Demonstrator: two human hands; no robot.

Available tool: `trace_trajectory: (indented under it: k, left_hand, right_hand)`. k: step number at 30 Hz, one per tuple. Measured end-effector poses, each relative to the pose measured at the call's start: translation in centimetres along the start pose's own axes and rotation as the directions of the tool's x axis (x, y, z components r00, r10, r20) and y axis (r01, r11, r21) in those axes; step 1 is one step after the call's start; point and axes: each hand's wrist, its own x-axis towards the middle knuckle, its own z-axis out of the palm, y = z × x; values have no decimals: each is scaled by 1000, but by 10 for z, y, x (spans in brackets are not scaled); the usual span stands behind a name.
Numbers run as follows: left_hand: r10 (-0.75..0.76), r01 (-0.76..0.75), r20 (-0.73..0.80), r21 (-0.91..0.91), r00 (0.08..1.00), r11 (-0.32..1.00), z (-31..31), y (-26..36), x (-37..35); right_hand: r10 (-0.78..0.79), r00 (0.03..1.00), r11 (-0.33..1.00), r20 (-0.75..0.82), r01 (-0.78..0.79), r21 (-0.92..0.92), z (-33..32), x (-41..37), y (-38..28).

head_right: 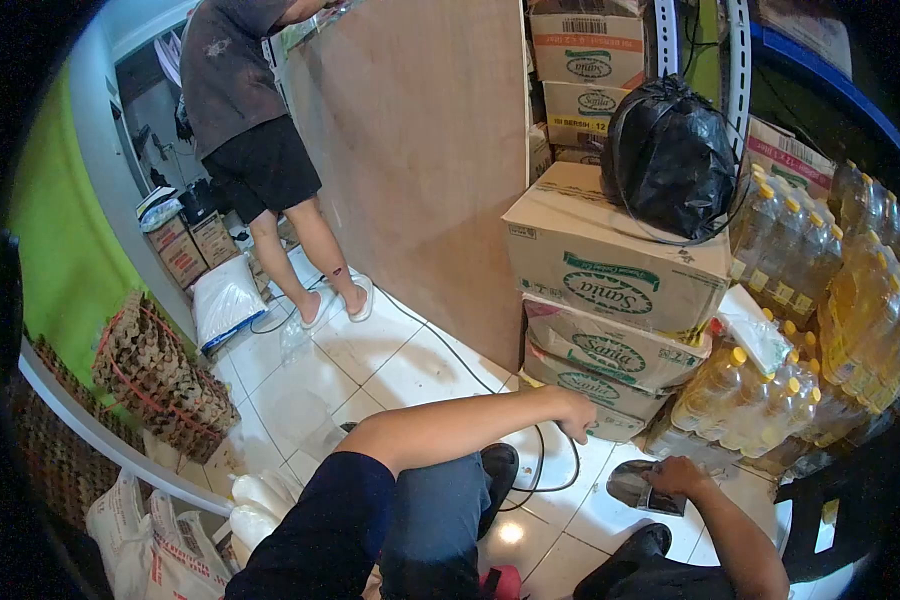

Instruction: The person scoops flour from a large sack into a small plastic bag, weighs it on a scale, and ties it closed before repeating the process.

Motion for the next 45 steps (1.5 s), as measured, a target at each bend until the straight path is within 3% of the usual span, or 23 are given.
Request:
trace_trajectory:
  k: [2,5,6,7,8,9,13,14,15,18,19,24,26,27,28,29,31,34,36,37,39,41,45]
  left_hand:
    - [-43,44,-23,39,999,998,0,6,-14]
    - [25,-26,-29,-39,999,999,-7,-9,0]
    - [118,-122,-67,-74,991,990,-5,-19,-4]
    - [107,-110,-42,-85,993,990,-15,-22,-9]
    - [170,-194,-197,-111,966,975,-7,-33,-17]
    - [43,-56,-75,-189,996,980,-15,-34,-24]
    - [162,-183,-129,-172,978,968,-8,-46,-34]
    - [63,-73,-88,-115,994,991,-32,-12,-61]
    - [70,-81,-102,-112,992,990,-28,-17,-57]
    - [61,-79,-91,-203,994,976,-28,-18,-48]
    - [13,-34,-91,-232,996,972,-33,-7,-52]
    - [38,-81,-139,-314,990,946,-31,-6,-54]
    - [33,-84,-160,-318,986,944,-27,-11,-54]
    - [29,-80,-161,-320,987,944,-25,-18,-53]
    - [31,-82,-162,-319,986,944,-23,-23,-50]
    - [35,-86,-162,-318,986,944,-21,-24,-48]
    - [15,-68,-161,-326,987,943,-23,-21,-50]
    - [1,-47,-144,-320,990,946,-20,-23,-46]
    - [-12,-28,-125,-315,992,949,-17,-30,-42]
    - [-18,-18,-111,-315,994,949,-14,-33,-40]
    - [-38,7,-93,-305,995,952,-10,-39,-36]
    - [-67,40,-87,-285,994,958,-8,-43,-34]
    - [-78,49,-85,-302,993,952,-8,-42,-34]
  right_hand:
    - [-20,995,998,93,25,-57,11,-1,-3]
    - [8,971,995,238,16,-95,27,26,22]
    - [-210,957,944,202,252,-212,53,39,36]
    - [-72,907,971,415,159,-178,33,43,27]
    - [-69,888,974,455,158,-162,24,43,25]
    - [-108,907,973,407,181,-144,10,46,22]
    - [-81,989,996,124,84,-19,-40,20,37]
    - [-47,999,999,27,46,12,-52,3,40]
    - [-6,997,999,-80,9,36,-64,-19,44]
    - [204,899,972,-388,-138,193,-103,-115,62]
    - [337,796,938,-503,-235,256,-111,-153,69]
    - [581,652,806,-487,-380,454,-135,-333,74]
    - [627,663,768,-410,-437,468,-118,-390,82]
    - [691,635,719,-345,-557,415,-108,-411,80]
    - [667,682,721,-299,-491,489,-87,-432,92]
    - [694,695,716,-186,-639,281,-76,-442,91]
    - [680,727,720,-94,-638,272,-32,-452,101]
    - [791,551,503,266,-834,228,56,-444,138]
    - [777,529,552,341,-833,35,97,-432,145]
    - [811,507,530,293,-848,3,108,-427,136]
    - [842,373,415,391,-909,-28,138,-412,144]
    - [858,481,509,179,-841,-182,188,-408,164]
    - [847,494,526,195,-830,-183,231,-392,186]
